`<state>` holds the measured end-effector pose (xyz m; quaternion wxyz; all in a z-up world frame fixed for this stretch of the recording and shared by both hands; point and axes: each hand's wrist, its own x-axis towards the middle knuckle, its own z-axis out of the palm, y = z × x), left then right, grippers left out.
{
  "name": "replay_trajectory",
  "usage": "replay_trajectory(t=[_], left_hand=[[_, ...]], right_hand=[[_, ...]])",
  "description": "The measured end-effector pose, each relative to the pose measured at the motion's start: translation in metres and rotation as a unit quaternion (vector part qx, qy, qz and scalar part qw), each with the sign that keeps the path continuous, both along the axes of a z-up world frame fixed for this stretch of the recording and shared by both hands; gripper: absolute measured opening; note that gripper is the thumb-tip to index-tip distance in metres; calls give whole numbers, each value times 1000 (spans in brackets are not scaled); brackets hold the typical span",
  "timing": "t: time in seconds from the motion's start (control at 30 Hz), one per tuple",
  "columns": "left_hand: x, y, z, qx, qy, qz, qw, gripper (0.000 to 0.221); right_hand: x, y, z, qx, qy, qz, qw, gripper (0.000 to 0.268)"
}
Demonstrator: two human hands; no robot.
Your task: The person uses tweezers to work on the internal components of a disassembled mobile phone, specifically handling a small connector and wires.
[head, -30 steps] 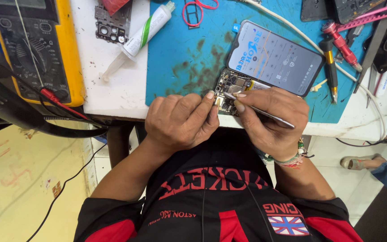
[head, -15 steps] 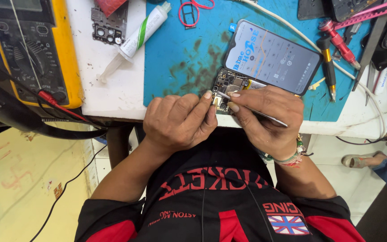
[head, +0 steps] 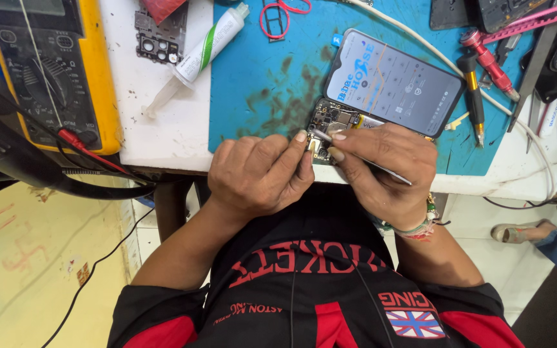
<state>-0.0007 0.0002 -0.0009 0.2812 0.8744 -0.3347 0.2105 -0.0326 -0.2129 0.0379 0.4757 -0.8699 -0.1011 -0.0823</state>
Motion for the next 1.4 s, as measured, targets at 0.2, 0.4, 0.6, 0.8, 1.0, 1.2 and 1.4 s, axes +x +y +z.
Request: replay_trajectory(t=[0.2, 0.4, 0.6, 0.8, 1.0, 1.2, 1.4], left_hand=[[0, 0, 0, -4, 1, -1, 1000, 19], [0, 0, 1, -4, 3, 0, 1000, 19], [0, 3, 4, -30, 20, -9, 999, 28], [0, 7, 7, -31, 34, -33, 998, 24], [1, 7, 2, -62, 34, -40, 997, 29], [11, 7, 2, -37, 17, -52, 998, 21], [17, 9, -3, -25, 5, -61, 998, 17]], right_hand=[[1, 0, 1, -12, -6, 7, 1000, 21], [0, 1, -1, -14, -13, -4, 1000, 20], [-1, -1, 1, 25, -29, 22, 999, 20], [-6, -8, 8, 28, -20, 65, 997, 21], [-43, -25, 0, -11, -52, -79, 995, 15], [-68, -39, -31, -89, -96, -134, 982, 20], [-71, -42, -47, -93, -165, -100, 977, 23]])
